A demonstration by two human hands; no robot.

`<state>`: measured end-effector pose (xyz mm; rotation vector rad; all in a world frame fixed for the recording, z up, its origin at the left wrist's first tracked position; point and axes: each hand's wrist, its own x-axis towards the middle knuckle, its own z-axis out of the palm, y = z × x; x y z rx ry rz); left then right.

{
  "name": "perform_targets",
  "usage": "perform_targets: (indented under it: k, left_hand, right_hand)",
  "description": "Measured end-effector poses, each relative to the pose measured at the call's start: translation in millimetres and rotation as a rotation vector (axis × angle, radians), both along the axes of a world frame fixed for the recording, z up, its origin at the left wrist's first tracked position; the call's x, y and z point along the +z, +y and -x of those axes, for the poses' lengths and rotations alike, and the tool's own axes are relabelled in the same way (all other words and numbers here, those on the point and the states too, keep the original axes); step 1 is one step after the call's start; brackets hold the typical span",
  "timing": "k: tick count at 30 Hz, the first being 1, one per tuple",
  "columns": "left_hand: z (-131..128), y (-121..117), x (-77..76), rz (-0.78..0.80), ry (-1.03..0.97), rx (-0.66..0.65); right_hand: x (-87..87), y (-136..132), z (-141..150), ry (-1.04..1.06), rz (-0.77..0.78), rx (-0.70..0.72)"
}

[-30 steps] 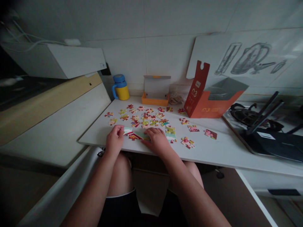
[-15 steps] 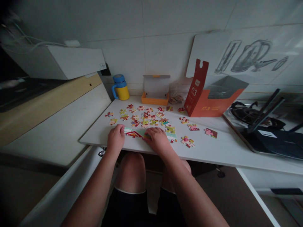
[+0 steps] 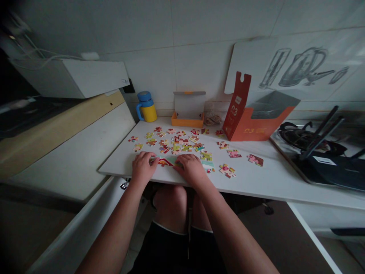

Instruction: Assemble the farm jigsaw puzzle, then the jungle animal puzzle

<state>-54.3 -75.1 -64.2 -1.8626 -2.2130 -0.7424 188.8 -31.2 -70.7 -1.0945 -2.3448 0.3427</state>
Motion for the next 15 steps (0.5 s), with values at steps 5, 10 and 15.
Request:
perform_targets:
  k: [5, 10, 15]
  left_hand:
    - [2, 2, 0.9, -0.038, 0.006, -0.091]
    - [2, 35, 8.7, -0.013, 0.071, -0.487]
    - [5, 73, 17.9, 0.134, 0.157, -0.630]
  right_hand:
    - [6.2, -3, 3, -0.062, -0.016, -0.028]
    - [25.5, 18, 25, -0.160, -0.089, 0.003]
    - [40.0, 58, 43, -0.382, 0.005, 0.129]
